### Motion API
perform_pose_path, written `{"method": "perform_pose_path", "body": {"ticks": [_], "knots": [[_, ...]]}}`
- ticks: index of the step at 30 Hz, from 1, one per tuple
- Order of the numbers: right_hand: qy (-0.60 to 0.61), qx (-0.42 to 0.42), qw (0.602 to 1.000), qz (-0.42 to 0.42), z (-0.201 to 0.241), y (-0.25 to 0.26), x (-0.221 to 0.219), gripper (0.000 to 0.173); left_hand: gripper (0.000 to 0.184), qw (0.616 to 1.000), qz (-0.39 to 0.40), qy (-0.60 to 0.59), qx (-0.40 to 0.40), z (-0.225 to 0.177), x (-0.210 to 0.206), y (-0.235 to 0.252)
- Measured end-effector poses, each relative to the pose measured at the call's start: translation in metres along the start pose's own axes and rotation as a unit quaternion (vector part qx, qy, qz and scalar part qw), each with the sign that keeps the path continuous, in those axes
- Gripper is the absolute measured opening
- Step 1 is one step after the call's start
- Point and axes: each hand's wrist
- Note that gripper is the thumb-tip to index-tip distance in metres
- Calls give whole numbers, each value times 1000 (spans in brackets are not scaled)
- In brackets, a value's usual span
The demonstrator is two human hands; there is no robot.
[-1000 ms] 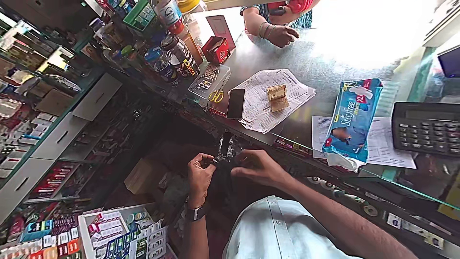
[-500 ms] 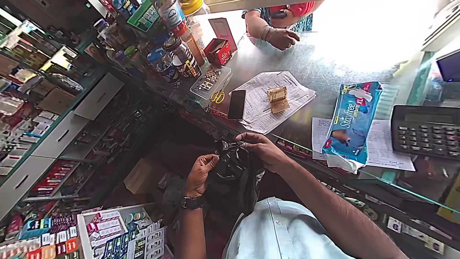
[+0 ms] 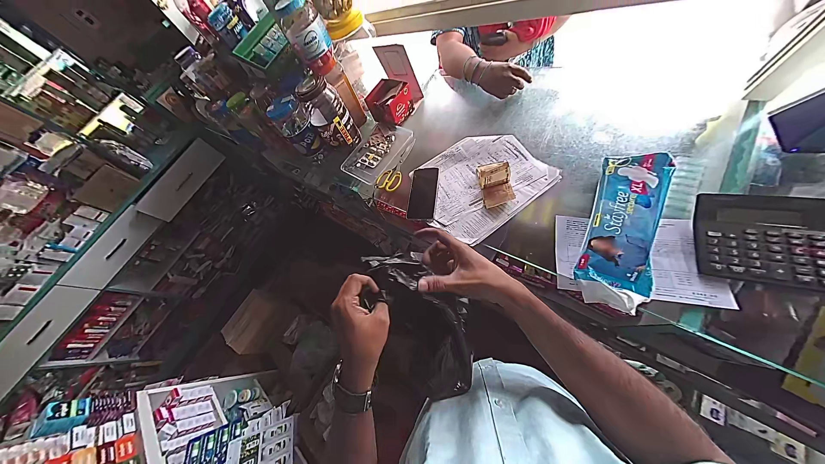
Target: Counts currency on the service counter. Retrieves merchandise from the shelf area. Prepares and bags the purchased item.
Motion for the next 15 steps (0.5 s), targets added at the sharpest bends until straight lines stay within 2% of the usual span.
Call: {"method": "perform_pose_path", "body": {"ticks": [1, 2, 3, 4, 5, 6, 8, 10, 12, 13, 14, 15], "knots": [[-96, 16, 995, -11, -1, -6, -1, 108, 17, 999, -12, -14, 30, 5, 1, 0], [-166, 29, 985, -17, 1, -12, -7, 125, 16, 998, -18, -36, 52, 8, 0, -1], [-215, 41, 976, -23, 4, -17, -15, 135, 15, 996, -17, -63, 66, 10, -3, -2], [-246, 44, 968, -27, 8, -22, -25, 137, 15, 993, -8, -96, 73, 9, -8, -4], [-270, 32, 962, -23, 11, -27, -33, 133, 16, 988, 9, -138, 74, 7, -13, -7], [-286, 25, 958, -21, 12, -30, -39, 121, 19, 980, 30, -182, 72, 5, -16, -9], [-309, 16, 949, -61, 8, -29, -36, 81, 23, 963, 65, -254, 66, 6, -17, -14], [-286, -11, 951, -116, 6, -22, -12, 49, 21, 929, 90, -352, 71, 18, -8, -17], [-296, -47, 940, -163, 7, -16, 10, 35, 21, 874, 62, -469, 109, 34, 8, -22], [-307, -60, 933, -177, 9, -14, 18, 30, 20, 859, 22, -495, 129, 40, 15, -25], [-314, -67, 929, -185, 9, -12, 24, 28, 19, 854, -32, -500, 142, 44, 22, -26], [-312, -74, 928, -188, 10, -10, 26, 28, 20, 865, -79, -476, 137, 46, 28, -25]]}}
Point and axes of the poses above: each hand's wrist, its own y-axis towards the middle knuckle, its own x-axis out of the back of the hand, z = x × y, and after that the axes turned 15 degrees about y, right-handed
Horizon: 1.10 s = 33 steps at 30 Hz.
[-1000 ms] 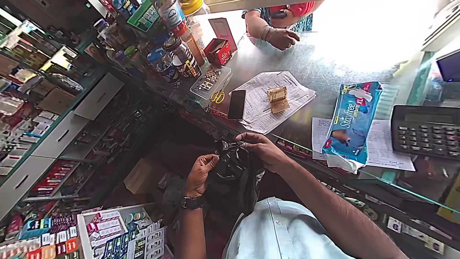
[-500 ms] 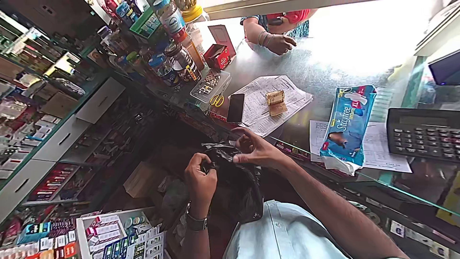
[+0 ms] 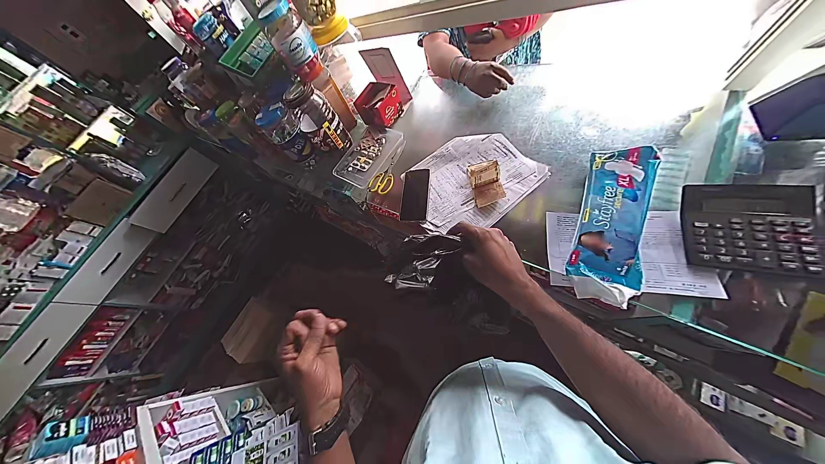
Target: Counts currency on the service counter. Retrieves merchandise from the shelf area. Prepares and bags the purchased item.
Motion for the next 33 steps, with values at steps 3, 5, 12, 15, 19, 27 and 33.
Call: {"method": "perform_pose_path", "body": {"ticks": [3, 5, 12, 15, 19, 27, 33], "knots": [[3, -11, 999, 33, 8, -1, -10, 33, 15, 967, 51, 214, -125, -9, -10, -4], [8, 5, 998, 64, 15, -3, -23, 34, 65, 883, 107, 427, -163, -8, -45, -14], [43, 144, 983, 108, 8, -5, -36, 35, 36, 759, 44, 644, -86, 31, -75, -13], [-45, 178, 982, 49, -6, -1, -31, 41, 26, 778, 20, 624, -68, 33, -40, -11], [-87, 189, 977, -37, -12, 3, -29, 22, 32, 875, 10, 483, 29, 50, -14, -16], [-93, 216, 961, -147, -35, 14, -23, 10, 33, 928, 85, -222, 287, 46, 26, -33], [-20, 149, 988, 19, -25, 18, -3, 16, 36, 902, 303, 305, 42, 20, 25, -21]]}}
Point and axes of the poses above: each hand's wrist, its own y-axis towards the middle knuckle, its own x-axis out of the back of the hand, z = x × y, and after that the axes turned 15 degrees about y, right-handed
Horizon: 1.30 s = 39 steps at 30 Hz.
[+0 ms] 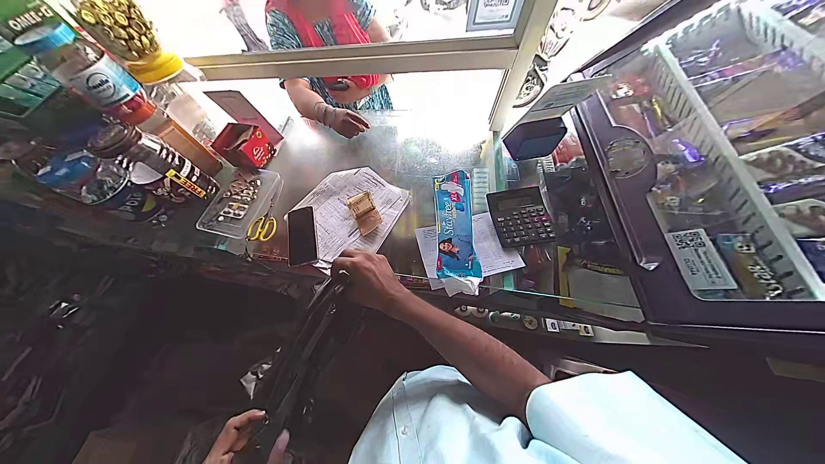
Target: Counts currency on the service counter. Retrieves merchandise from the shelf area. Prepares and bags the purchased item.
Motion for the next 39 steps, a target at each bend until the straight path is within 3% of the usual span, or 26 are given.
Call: {"method": "perform_pose_path", "body": {"ticks": [1, 2, 3, 5, 7, 9, 10, 12, 15, 17, 19, 21, 23, 25, 26, 28, 30, 32, 34, 36, 39], "knots": [[43, -34, 994, 94, 7, -1, 14, 32, 28, 992, -52, 115, 28, -2, -6, 5], [87, -53, 986, 133, 11, -5, 29, 49, 20, 979, -107, 166, 54, -1, -11, 9], [119, -61, 987, 85, 13, -15, 44, 58, 14, 973, -164, 142, 77, 2, -14, 13], [83, -94, 981, -149, 2, -38, 74, 55, 20, 963, -243, -16, 113, 4, -14, 16], [-47, -211, 926, -308, -25, -49, 110, 70, 23, 947, -286, -77, 123, 6, -16, 17], [-93, -368, 869, -319, -56, -56, 134, 103, 23, 959, -258, -62, 103, 10, -14, 20], [-93, -423, 850, -301, -71, -56, 139, 115, 32, 967, -231, -52, 89, 11, -13, 23], [-68, -473, 838, -265, -90, -53, 142, 126, 34, 975, -201, -23, 90, 7, -14, 30], [-30, -444, 832, -333, -94, -54, 144, 120, 23, 981, -166, 1, 97, 4, -16, 39], [63, -326, 851, -408, -81, -72, 155, 116, 18, 982, -155, -6, 105, 0, -15, 47], [197, -185, 890, -367, -43, -94, 160, 99, 12, 976, -187, 2, 107, -5, -11, 52], [324, -77, 916, -221, 1, -117, 153, 86, 12, 967, -232, -3, 103, -9, -12, 58], [435, 5, 900, 2, 34, -131, 129, 87, 6, 962, -259, -30, 85, -20, -17, 71], [474, 6, 857, 202, 45, -120, 83, 90, 5, 960, -270, -45, 52, -37, -21, 82], [440, -13, 856, 271, 42, -109, 58, 93, 8, 961, -271, -51, 35, -48, -23, 84], [374, -106, 863, 323, 34, -82, 18, 93, 11, 962, -267, -63, -6, -69, -25, 82], [441, -198, 847, 221, 33, -59, -8, 67, 13, 964, -254, -46, -62, -85, -23, 74], [580, -243, 776, 41, 47, -40, -23, 40, 17, 964, -241, 3, -112, -93, -22, 63], [660, -251, 702, -96, 68, -25, -36, 23, 20, 959, -231, 61, -149, -93, -26, 51], [698, -240, 656, -159, 87, -10, -48, 8, 22, 945, -250, 134, -163, -93, -35, 42], [748, -208, 604, -178, 101, 17, -55, 8, 26, 904, -309, 251, -155, -100, -39, 28]]}}
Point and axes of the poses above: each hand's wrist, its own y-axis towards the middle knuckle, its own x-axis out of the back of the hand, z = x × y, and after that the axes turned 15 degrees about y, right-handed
